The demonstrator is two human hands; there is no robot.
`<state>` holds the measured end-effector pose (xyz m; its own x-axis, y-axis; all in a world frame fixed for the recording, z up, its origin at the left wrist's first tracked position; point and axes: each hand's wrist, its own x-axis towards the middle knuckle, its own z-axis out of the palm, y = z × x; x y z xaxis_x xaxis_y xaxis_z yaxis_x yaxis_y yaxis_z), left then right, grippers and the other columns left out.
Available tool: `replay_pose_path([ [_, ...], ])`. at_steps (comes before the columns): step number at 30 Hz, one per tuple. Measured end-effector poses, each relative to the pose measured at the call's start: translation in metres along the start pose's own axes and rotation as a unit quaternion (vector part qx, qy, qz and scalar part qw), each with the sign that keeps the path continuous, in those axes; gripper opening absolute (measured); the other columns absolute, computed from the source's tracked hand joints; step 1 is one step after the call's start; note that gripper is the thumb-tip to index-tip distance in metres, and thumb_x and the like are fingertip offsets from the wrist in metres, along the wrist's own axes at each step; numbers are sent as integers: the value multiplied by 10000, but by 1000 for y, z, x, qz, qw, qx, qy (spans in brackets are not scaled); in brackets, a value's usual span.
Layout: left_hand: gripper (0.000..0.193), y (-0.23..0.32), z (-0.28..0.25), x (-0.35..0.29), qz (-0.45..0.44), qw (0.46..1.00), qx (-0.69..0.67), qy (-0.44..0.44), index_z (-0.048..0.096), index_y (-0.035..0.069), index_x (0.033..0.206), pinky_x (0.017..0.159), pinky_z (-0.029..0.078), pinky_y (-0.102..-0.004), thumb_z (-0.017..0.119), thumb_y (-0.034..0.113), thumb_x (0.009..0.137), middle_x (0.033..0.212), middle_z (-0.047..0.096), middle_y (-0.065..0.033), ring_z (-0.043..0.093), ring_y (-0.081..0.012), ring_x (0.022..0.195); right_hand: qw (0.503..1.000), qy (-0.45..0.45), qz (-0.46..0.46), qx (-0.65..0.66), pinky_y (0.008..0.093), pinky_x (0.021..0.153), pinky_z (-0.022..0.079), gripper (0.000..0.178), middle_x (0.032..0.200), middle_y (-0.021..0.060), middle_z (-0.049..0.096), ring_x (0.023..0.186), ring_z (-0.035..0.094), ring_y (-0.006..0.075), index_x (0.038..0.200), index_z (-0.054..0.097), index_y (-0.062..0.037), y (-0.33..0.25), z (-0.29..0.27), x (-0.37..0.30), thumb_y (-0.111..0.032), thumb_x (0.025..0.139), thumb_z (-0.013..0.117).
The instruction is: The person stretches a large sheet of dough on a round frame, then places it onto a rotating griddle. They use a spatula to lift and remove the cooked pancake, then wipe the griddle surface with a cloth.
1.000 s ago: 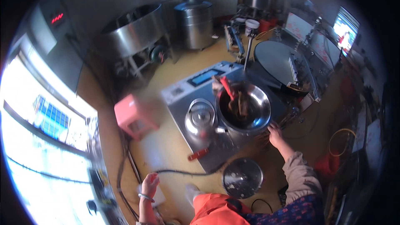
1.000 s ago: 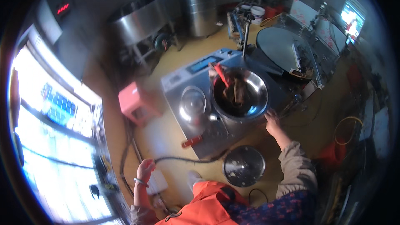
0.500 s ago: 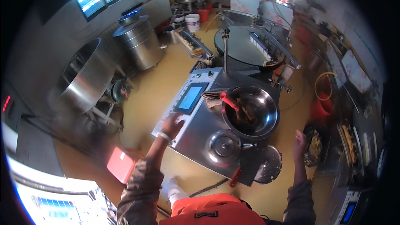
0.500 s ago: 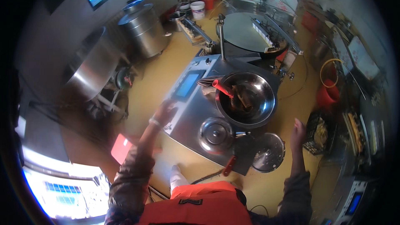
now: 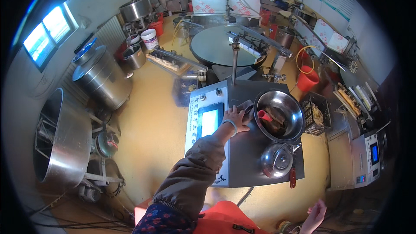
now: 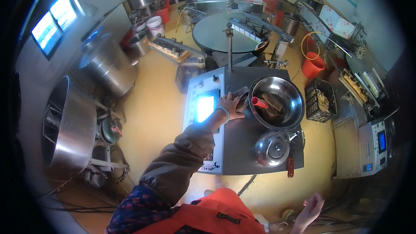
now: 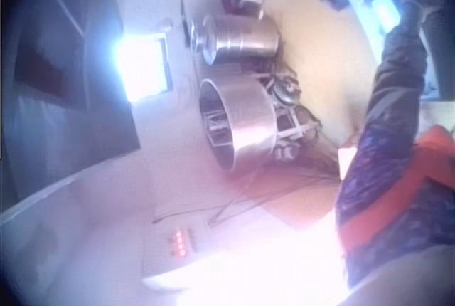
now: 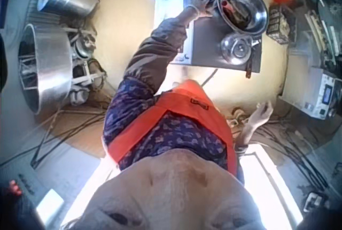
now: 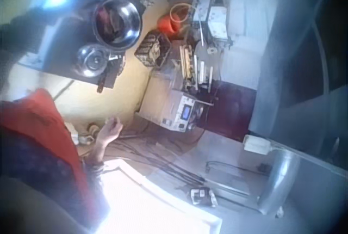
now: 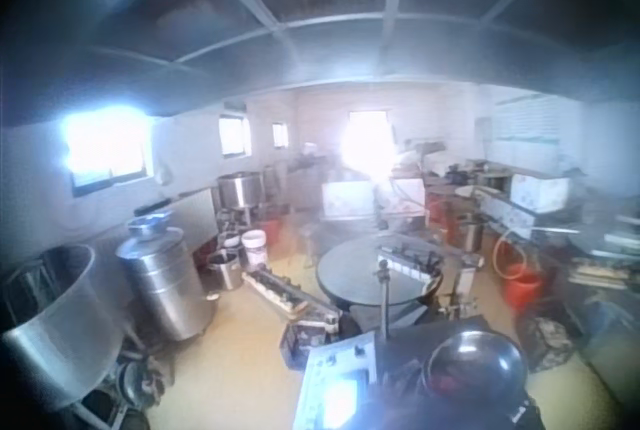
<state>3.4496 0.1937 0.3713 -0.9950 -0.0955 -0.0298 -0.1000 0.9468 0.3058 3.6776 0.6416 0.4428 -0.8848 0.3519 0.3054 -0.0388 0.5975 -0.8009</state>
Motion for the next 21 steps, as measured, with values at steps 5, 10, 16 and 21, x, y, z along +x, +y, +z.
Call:
replay_pose_path([
  [5, 500, -14, 16, 32, -13, 999, 14, -36, 562, 129, 1160, 932, 413, -414, 625, 410, 751, 1224, 537, -161, 504, -339, 1138, 989, -63, 64, 117, 220, 558, 458, 180, 850, 32, 535, 635, 537, 103, 955, 577, -25, -50, 98, -56, 69, 842, 472],
  [10, 323, -65, -2, 40, -34, 976, -208, 46, 638, 63, 969, 735, 498, -384, 596, 316, 772, 887, 669, -142, 641, -317, 852, 950, -250, -13, 185, 256, 599, 513, 176, 905, 110, 543, 721, 583, 144, 937, 578, 19, -133, 178, -97, 112, 810, 498],
  [16, 172, -167, -48, -63, -26, 707, -690, -154, 616, 44, 936, 552, 440, -209, 664, 165, 822, 751, 606, 3, 552, -55, 664, 918, -285, 95, 258, 272, 708, 501, 281, 989, 95, 554, 841, 606, 170, 1172, 527, 0, -201, 306, -136, -47, 896, 555],
  [21, 345, -253, -81, -146, 150, 783, -575, -184, 518, 14, 1083, 669, 473, -272, 688, 142, 811, 916, 581, -61, 566, -122, 813, 844, -241, 214, 429, 240, 680, 497, 502, 996, 63, 557, 831, 581, 118, 1317, 333, -32, -282, 448, -169, -76, 887, 589],
])
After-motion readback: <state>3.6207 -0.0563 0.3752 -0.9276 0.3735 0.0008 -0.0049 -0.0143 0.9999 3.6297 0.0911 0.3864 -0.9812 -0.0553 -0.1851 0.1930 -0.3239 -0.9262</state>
